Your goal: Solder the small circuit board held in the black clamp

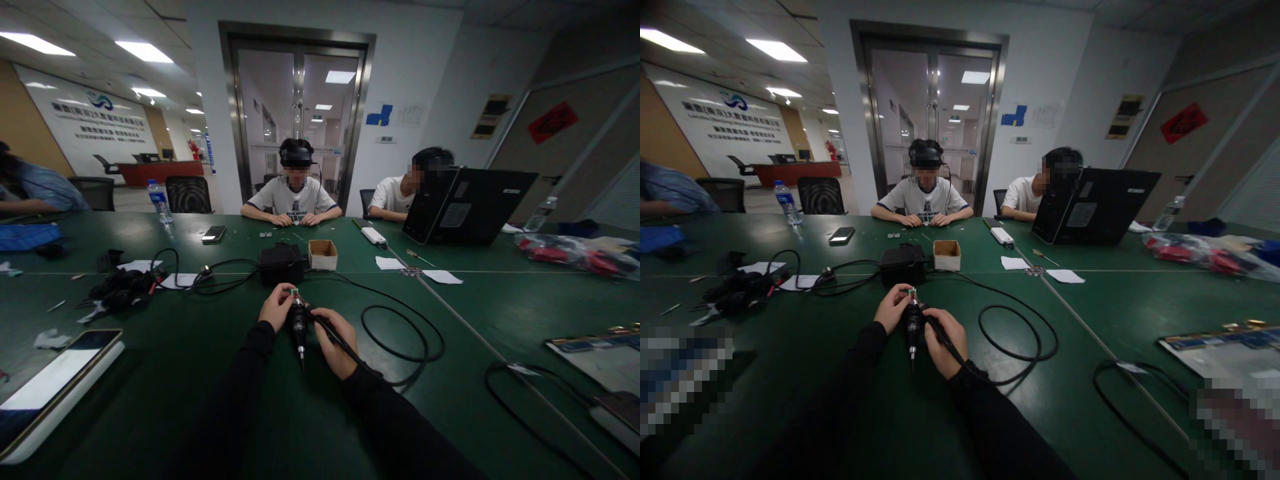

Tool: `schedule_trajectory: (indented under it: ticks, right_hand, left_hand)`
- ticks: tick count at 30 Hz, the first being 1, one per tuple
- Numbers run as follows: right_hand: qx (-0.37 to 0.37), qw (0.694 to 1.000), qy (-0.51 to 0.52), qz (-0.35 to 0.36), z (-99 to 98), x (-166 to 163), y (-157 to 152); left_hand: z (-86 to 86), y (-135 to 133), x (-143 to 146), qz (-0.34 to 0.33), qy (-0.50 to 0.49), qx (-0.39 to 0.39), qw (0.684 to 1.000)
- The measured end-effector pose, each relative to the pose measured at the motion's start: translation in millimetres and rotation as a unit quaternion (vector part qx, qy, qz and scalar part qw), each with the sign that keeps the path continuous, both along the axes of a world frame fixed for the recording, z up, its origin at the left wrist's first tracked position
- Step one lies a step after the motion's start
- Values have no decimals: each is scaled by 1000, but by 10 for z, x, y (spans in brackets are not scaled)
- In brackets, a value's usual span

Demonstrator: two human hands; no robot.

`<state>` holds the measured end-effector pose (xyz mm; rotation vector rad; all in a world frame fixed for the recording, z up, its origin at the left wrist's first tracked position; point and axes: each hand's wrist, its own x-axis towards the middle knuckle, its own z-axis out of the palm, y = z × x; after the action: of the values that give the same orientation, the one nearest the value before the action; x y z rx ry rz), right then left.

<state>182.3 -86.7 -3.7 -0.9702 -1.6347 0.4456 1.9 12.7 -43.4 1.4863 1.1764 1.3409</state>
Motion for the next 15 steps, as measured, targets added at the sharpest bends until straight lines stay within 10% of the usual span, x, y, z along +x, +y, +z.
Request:
schedule_trajectory:
  ticks: [15]
  right_hand:
    - [7, 1000, -1, -15, 53, 0, -23]
  left_hand:
    - [-15, 1, -14, 6, 12, 0, 1000]
